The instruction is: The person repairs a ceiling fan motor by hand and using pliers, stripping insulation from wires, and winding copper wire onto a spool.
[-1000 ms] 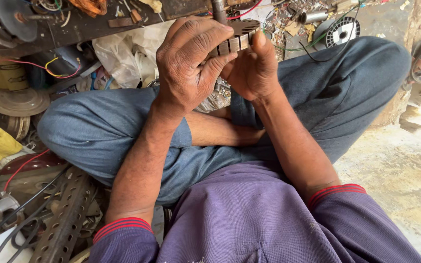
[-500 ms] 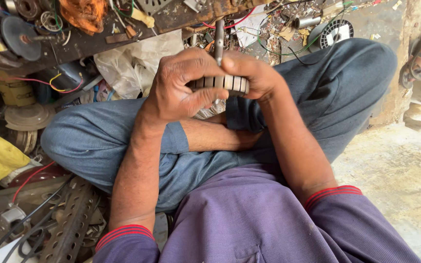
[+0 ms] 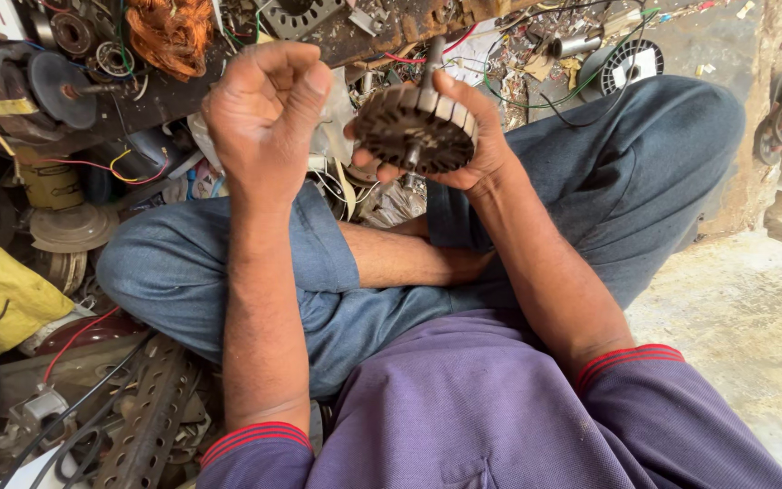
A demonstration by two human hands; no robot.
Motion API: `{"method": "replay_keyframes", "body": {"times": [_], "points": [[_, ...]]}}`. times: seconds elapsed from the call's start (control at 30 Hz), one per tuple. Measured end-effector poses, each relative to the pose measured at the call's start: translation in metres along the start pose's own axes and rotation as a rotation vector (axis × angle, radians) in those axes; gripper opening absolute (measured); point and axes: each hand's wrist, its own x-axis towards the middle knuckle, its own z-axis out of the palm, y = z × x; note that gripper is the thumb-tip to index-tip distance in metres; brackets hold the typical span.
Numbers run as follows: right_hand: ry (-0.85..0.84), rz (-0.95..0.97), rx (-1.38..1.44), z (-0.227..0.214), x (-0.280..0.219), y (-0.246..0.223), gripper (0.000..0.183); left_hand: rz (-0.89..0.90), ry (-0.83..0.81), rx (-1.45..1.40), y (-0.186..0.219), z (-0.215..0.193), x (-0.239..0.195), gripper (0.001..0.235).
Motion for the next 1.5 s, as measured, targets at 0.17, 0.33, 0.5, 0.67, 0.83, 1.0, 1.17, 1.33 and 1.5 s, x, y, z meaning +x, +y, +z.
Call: {"method": "replay_keyframes", "body": {"times": [0.17,0.33,0.5,0.67,0.83,1.0,1.17,1.33,1.5], "points": [[0.108,-0.045,0.020,-0.017,-0.006,0.006,0.078,0.105,-0.009,0.349,0.001,0.012,-0.002,0.021],[0.269,-0.104,0.071,-0.023,0.002,0.010,0.066,0.221,-0.169,0.416,0.030,0.033,0.003,0.028],[0.283,-0.057,0.048,-0.029,0.002,0.016,0.049,0.237,-0.260,0.443,0.031,0.042,0.006,0.025],[0.248,-0.050,0.040,-0.021,0.000,0.015,0.049,0.175,-0.240,0.389,0.030,0.041,0.003,0.026],[0.261,-0.043,0.004,-0.018,0.001,0.015,0.052,0.147,-0.234,0.388,0.032,0.043,0.003,0.025],[0.294,-0.049,0.026,-0.029,-0.001,0.021,0.051,0.228,-0.255,0.442,0.028,0.039,0.003,0.024],[0.174,-0.038,-0.009,-0.027,0.000,0.016,0.054,0.178,-0.300,0.284,0.028,0.035,0.002,0.025],[0.134,-0.032,0.003,-0.013,-0.003,0.014,0.059,0.140,-0.321,0.174,0.019,0.026,-0.004,0.029],[0.033,0.061,0.079,-0.015,0.003,0.014,0.076,0.007,-0.140,-0.095,0.000,0.017,-0.011,0.044]]}}
